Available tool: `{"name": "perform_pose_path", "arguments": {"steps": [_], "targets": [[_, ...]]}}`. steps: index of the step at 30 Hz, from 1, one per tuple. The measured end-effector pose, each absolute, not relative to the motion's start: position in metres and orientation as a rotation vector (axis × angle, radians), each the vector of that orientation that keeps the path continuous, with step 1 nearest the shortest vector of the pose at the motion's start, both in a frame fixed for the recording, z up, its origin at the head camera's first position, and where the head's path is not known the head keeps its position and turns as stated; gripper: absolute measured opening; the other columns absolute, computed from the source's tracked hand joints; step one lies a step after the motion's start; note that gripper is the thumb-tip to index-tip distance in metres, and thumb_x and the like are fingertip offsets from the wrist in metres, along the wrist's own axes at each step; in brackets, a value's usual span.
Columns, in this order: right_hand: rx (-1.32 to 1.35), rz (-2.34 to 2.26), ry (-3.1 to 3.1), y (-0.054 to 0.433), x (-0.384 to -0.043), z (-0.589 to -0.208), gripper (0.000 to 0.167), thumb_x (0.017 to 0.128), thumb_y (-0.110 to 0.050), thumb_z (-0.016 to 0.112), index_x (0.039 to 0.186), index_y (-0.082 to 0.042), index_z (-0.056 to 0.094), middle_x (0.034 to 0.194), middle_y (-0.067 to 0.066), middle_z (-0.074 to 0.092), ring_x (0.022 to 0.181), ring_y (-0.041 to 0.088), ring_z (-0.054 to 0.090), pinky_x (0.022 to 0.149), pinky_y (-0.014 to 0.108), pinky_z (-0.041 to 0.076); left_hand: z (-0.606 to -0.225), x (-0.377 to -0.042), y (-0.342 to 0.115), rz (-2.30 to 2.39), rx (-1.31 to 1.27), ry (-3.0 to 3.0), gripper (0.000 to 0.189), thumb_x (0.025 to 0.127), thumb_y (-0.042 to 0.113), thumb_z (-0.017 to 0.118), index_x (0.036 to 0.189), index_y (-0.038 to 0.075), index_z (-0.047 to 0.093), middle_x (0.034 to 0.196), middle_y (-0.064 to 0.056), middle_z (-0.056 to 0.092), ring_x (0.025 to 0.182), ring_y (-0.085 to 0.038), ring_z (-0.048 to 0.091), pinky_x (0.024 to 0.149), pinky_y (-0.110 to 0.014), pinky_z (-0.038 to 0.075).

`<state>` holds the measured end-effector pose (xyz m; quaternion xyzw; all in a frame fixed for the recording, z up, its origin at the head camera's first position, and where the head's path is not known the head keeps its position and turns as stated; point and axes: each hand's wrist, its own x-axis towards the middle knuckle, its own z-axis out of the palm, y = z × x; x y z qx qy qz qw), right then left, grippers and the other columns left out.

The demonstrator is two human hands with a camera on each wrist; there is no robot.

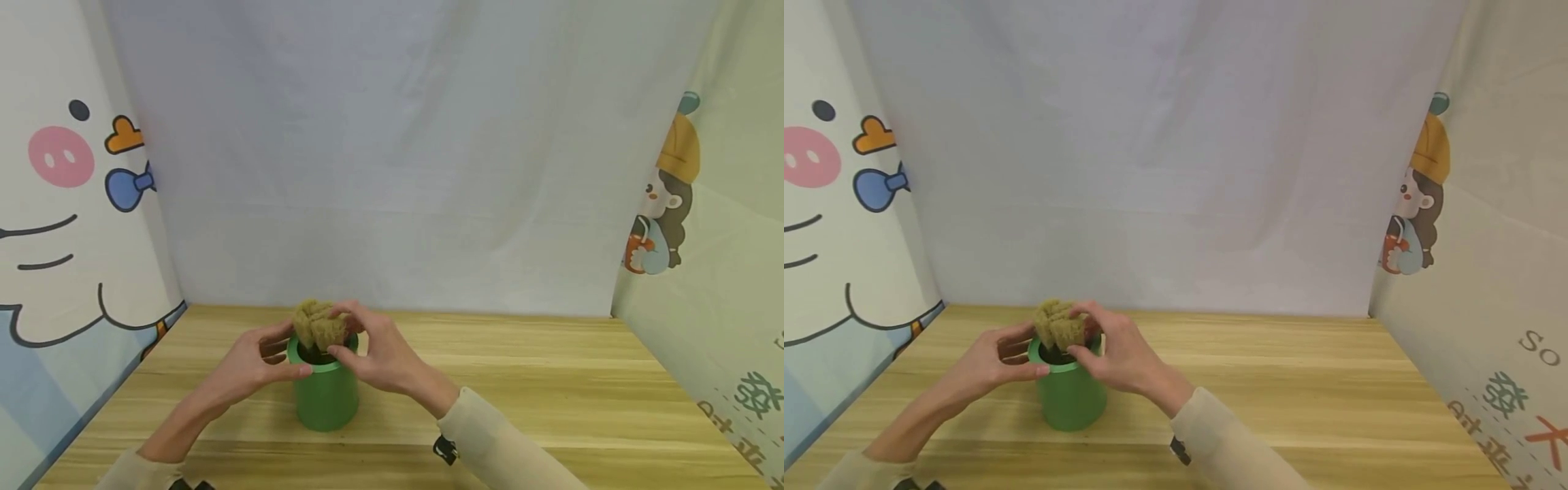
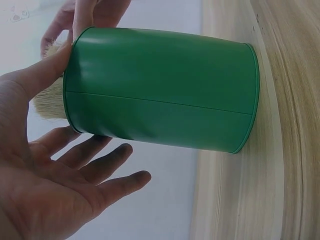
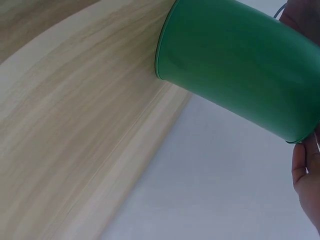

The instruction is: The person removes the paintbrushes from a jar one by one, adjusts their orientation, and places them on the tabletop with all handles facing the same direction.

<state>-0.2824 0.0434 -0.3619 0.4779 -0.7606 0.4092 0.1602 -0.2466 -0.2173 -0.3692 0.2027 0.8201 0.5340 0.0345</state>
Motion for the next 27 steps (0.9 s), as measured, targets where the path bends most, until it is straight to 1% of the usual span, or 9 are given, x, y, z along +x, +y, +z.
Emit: {"name": "perform_pose_path", "arguments": {"steps": [2, 4, 9, 13, 19, 24, 27], "targets": [[1.372, 1.189, -2.160, 0.0431, -0.2828, -0.3617, 0.044, 0.096, -0.002, 0.077, 0.135, -0.007, 0.057, 0.113, 0.007, 0.071, 0.091, 0.012, 0.069, 0.088, 0.028, 0.057, -0.3691, -0.2468, -0.2173, 1.650, 0.616, 2.510, 0.090, 0.096, 0.028, 0.081, 0.164, -0.003, 0.031, 0.164, -0.027, 0.033, 0.143, -0.055, 0.040, 0.110, -0.064, 0.043], [1.376, 1.205, -2.151, 0.0432, -0.2828, -0.3613, 0.044, 0.095, -0.001, 0.078, 0.134, -0.006, 0.057, 0.110, 0.008, 0.072, 0.090, 0.013, 0.069, 0.087, 0.029, 0.057, -0.3694, -0.2468, -0.2176, 1.657, 0.611, 2.502, 0.090, 0.096, 0.027, 0.081, 0.164, -0.002, 0.031, 0.165, -0.027, 0.033, 0.143, -0.055, 0.040, 0.110, -0.064, 0.043], [1.387, 1.236, -2.144, 0.0444, -0.2819, -0.3602, 0.045, 0.094, -0.001, 0.080, 0.133, -0.008, 0.058, 0.096, 0.005, 0.076, 0.086, 0.008, 0.071, 0.083, 0.029, 0.057, -0.3717, -0.2477, -0.2182, 1.676, 0.613, 2.490, 0.088, 0.095, 0.027, 0.082, 0.163, -0.002, 0.034, 0.163, -0.025, 0.037, 0.142, -0.055, 0.041, 0.110, -0.064, 0.043], [1.387, 1.260, -2.141, 0.0461, -0.2812, -0.3605, 0.048, 0.093, -0.002, 0.081, 0.135, -0.009, 0.060, 0.089, 0.004, 0.077, 0.084, 0.005, 0.072, 0.083, 0.030, 0.057, -0.3728, -0.2482, -0.2188, 1.701, 0.615, 2.440, 0.087, 0.095, 0.026, 0.082, 0.163, 0.000, 0.035, 0.163, -0.024, 0.038, 0.142, -0.055, 0.041, 0.108, -0.060, 0.047], [1.388, 1.283, -2.163, 0.0487, -0.2823, -0.3597, 0.050, 0.093, -0.001, 0.081, 0.136, -0.011, 0.059, 0.090, 0.003, 0.077, 0.089, 0.006, 0.073, 0.091, 0.032, 0.056, -0.3741, -0.2491, -0.2200, 1.741, 0.613, 2.367, 0.085, 0.095, 0.024, 0.081, 0.164, 0.003, 0.036, 0.164, -0.022, 0.038, 0.144, -0.053, 0.040, 0.106, -0.054, 0.051], [1.403, 1.287, -2.146, 0.0510, -0.2822, -0.3565, 0.049, 0.092, 0.002, 0.080, 0.136, -0.010, 0.060, 0.095, 0.006, 0.078, 0.091, 0.008, 0.074, 0.093, 0.034, 0.057, -0.3746, -0.2494, -0.2210, 1.743, 0.588, 2.361, 0.085, 0.095, 0.024, 0.081, 0.164, 0.003, 0.035, 0.164, -0.022, 0.037, 0.144, -0.053, 0.040, 0.107, -0.056, 0.050], [1.397, 1.287, -2.136, 0.0517, -0.2818, -0.3545, 0.048, 0.092, 0.002, 0.080, 0.135, -0.009, 0.062, 0.101, 0.008, 0.079, 0.093, 0.010, 0.074, 0.093, 0.034, 0.058, -0.3746, -0.2493, -0.2213, 1.736, 0.570, 2.361, 0.086, 0.095, 0.025, 0.081, 0.164, 0.003, 0.034, 0.165, -0.022, 0.036, 0.145, -0.052, 0.039, 0.108, -0.057, 0.049]]}}
